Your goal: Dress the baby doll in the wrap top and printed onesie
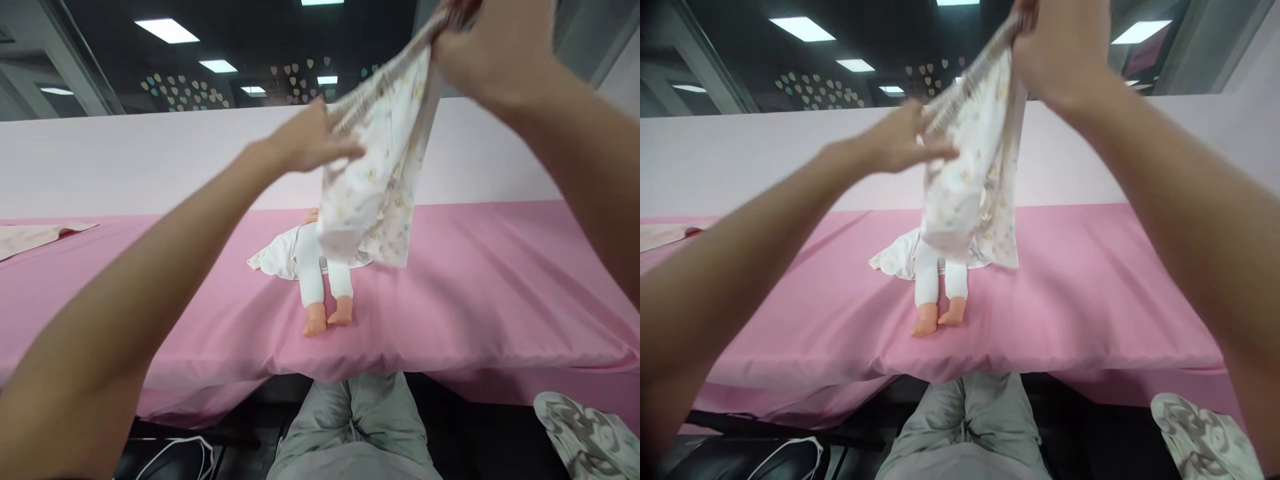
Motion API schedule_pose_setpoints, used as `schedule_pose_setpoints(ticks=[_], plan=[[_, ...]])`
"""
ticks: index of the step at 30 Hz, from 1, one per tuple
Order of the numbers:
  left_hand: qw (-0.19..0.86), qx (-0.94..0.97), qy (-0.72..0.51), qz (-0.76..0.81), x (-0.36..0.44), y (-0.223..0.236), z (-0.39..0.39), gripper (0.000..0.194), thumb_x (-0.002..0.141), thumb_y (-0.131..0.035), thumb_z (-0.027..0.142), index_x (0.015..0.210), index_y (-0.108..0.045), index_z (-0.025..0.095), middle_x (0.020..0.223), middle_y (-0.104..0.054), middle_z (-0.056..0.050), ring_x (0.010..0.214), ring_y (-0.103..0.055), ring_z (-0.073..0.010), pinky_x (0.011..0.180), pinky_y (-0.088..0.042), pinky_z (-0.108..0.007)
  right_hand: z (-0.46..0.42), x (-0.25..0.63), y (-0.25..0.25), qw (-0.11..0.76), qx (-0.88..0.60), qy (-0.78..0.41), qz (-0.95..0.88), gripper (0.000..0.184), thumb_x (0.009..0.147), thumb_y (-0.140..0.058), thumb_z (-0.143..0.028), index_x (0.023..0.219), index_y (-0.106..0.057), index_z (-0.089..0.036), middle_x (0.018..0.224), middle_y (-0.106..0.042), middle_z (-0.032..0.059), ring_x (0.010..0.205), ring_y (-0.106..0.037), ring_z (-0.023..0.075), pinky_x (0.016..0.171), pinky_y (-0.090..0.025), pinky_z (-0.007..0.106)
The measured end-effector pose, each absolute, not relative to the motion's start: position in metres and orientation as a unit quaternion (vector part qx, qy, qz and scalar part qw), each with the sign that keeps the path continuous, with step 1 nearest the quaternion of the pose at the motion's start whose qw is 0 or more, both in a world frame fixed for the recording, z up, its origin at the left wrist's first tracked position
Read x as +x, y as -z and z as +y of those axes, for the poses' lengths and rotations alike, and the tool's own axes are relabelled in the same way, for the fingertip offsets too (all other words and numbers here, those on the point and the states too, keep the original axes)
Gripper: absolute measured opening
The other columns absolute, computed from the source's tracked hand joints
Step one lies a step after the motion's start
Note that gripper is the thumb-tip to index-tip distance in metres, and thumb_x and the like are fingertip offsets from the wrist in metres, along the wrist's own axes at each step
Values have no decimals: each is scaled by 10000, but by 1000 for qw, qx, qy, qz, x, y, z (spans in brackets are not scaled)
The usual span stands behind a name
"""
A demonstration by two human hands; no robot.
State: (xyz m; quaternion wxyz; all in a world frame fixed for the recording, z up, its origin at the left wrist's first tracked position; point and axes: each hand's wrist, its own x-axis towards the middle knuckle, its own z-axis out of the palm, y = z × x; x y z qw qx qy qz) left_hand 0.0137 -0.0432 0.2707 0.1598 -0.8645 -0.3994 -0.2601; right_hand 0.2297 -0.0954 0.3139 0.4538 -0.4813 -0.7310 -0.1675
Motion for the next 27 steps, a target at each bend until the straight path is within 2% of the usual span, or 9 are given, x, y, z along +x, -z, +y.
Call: schedule_pose_setpoints(ticks=[3,5,7,9,11,13,17,21,27], plan=[[124,-893,255,-349,12,-212,-14,365,772,-590,379,993,-615,90,1093,-498,-106,1057,-508,-280,905,-398,-422,-65,238,-265,419,-554,226,-682,288,777,-498,-164,1005,-668,-113,915,-628,96,947,-570,264,880,-443,438],[84,-892,312,-316,9,-164,1,239,808,-524,271,962,-634,126,1143,-493,-105,1043,-518,-236,913,-410,-392,-45,237,-215,399,-585,206,-675,314,755,-456,-83,995,-659,-93,959,-622,122,975,-562,275,896,-432,482],[69,-870,380,-308,9,-114,6,243,804,-438,137,952,-630,118,1246,-437,-135,1038,-517,-208,890,-432,-364,-35,227,-156,377,-536,209,-726,384,721,-486,-69,1087,-600,-83,1226,-500,171,1196,-415,317,965,-377,488],[86,-862,415,-277,11,-69,4,284,769,-396,58,909,-634,130,1240,-462,-130,1139,-453,-218,945,-396,-371,-35,212,-98,319,-455,157,-816,463,700,-492,-52,1157,-551,-101,1294,-453,170,1269,-340,294,1038,-299,475],[84,-860,435,-254,15,-34,-1,273,768,-384,45,844,-628,140,1157,-535,-117,1115,-466,-201,958,-386,-366,-38,196,-53,288,-417,90,-857,515,711,-479,-56,1221,-483,-128,1214,-533,132,1167,-455,250,1058,-249,500],[59,-854,452,-250,19,-12,-4,271,750,-370,27,785,-608,151,1036,-592,-90,1008,-509,-173,907,-417,-332,-39,185,-23,296,-409,47,-862,407,761,-463,-97,1163,-512,-131,1027,-623,96,972,-558,215,1013,-313,464],[18,-851,438,-288,21,0,-7,267,700,-361,14,755,-576,164,915,-618,-59,908,-534,-160,843,-438,-300,-30,182,2,326,-440,-3,-837,192,818,-455,-195,912,-610,-134,871,-636,94,827,-569,210,774,-440,347],[82,-881,333,-326,20,-2,-13,198,696,-449,94,817,-585,172,851,-611,-51,830,-539,-198,788,-424,-347,-26,190,5,379,-431,-30,-818,149,756,-459,-140,775,-607,-147,841,-622,81,837,-550,202,772,-413,330],[33,-881,366,-299,18,-3,-18,161,760,-504,173,893,-594,178,1042,-594,-60,946,-542,-194,818,-418,-327,-31,199,-7,496,-389,-326,-704,86,690,-527,-196,698,-606,-162,735,-600,7,721,-530,140,687,-396,262]])
